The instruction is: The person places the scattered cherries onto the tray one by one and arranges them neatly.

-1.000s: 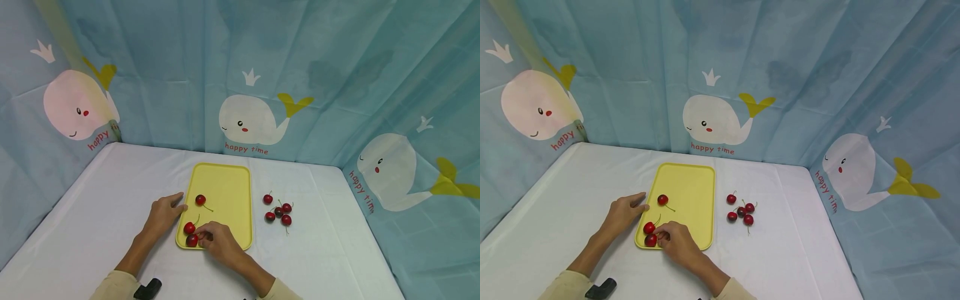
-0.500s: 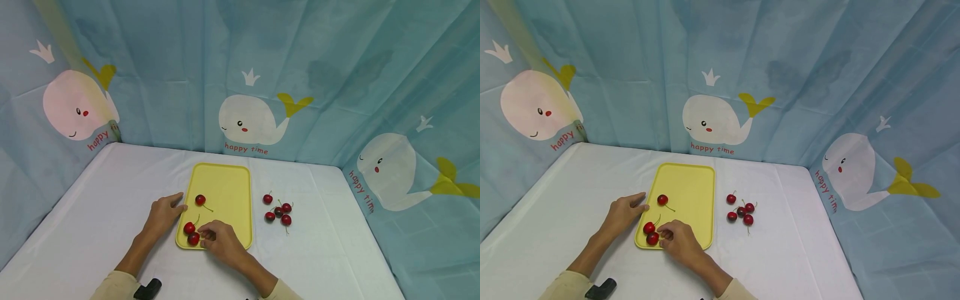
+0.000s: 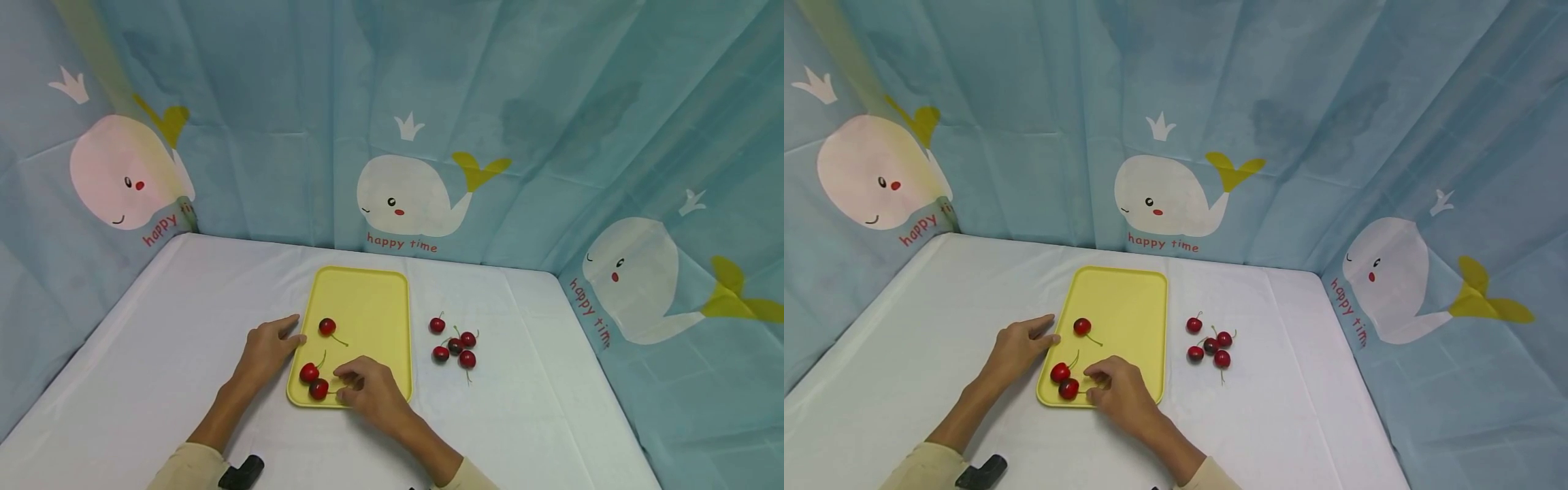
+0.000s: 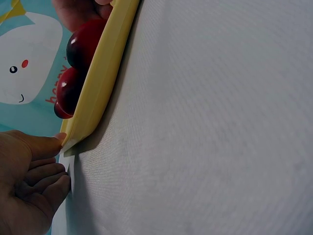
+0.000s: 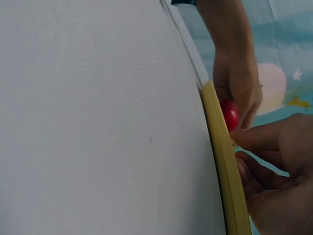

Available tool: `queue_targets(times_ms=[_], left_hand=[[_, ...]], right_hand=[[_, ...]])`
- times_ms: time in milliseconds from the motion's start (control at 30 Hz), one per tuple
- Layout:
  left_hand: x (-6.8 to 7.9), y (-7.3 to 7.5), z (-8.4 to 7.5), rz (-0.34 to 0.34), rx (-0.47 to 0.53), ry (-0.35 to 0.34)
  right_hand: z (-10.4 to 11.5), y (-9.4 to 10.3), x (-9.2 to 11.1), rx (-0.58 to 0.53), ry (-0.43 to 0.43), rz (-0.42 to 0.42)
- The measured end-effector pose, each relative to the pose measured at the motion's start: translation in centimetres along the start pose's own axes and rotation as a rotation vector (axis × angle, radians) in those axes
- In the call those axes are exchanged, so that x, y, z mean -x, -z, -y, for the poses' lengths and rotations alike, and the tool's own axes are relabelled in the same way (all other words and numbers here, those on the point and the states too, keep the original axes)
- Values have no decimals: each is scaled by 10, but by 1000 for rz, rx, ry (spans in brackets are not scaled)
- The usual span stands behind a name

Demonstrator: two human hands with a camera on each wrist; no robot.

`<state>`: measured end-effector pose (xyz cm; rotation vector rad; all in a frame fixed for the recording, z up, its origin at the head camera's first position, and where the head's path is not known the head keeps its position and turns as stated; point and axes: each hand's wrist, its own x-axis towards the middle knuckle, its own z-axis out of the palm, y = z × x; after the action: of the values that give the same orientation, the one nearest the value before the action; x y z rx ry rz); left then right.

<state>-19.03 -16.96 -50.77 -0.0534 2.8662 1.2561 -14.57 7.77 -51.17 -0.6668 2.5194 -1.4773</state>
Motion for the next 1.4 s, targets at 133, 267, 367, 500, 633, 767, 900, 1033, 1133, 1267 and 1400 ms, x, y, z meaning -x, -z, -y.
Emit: queue_targets(times_ms=[133, 267, 367, 500, 633, 767, 900, 1033, 1133, 1267, 1400], left_hand=[[0, 0, 0, 2, 6, -1], [0, 0, 1, 5, 19, -2], [0, 0, 1, 7, 22, -3], [0, 0, 1, 8, 22, -2], [1, 1, 1, 9, 21, 2], [1, 1, 1, 13, 23, 6], [1, 1, 1, 15, 27, 4], [1, 1, 1, 14, 27, 4], [1, 1, 1, 14, 27, 4], [1, 1, 2, 12, 33, 1], [1, 1, 2, 10, 37, -3]], right_hand=[[-2, 6, 3, -3, 28, -34], [-5, 13, 5, 4, 55, -66], [-5, 19, 8, 2, 51, -86], [-5, 29, 12, -23, 26, -110], [-7, 37, 16, -34, 12, -130], [-10, 44, 21, -41, 3, -161], [-13, 50, 26, -62, -19, -190], [-15, 54, 30, -73, -42, -205], [-16, 58, 34, -73, -56, -220], [-21, 63, 37, -66, -62, -237], [-26, 69, 41, -56, -78, -256]])
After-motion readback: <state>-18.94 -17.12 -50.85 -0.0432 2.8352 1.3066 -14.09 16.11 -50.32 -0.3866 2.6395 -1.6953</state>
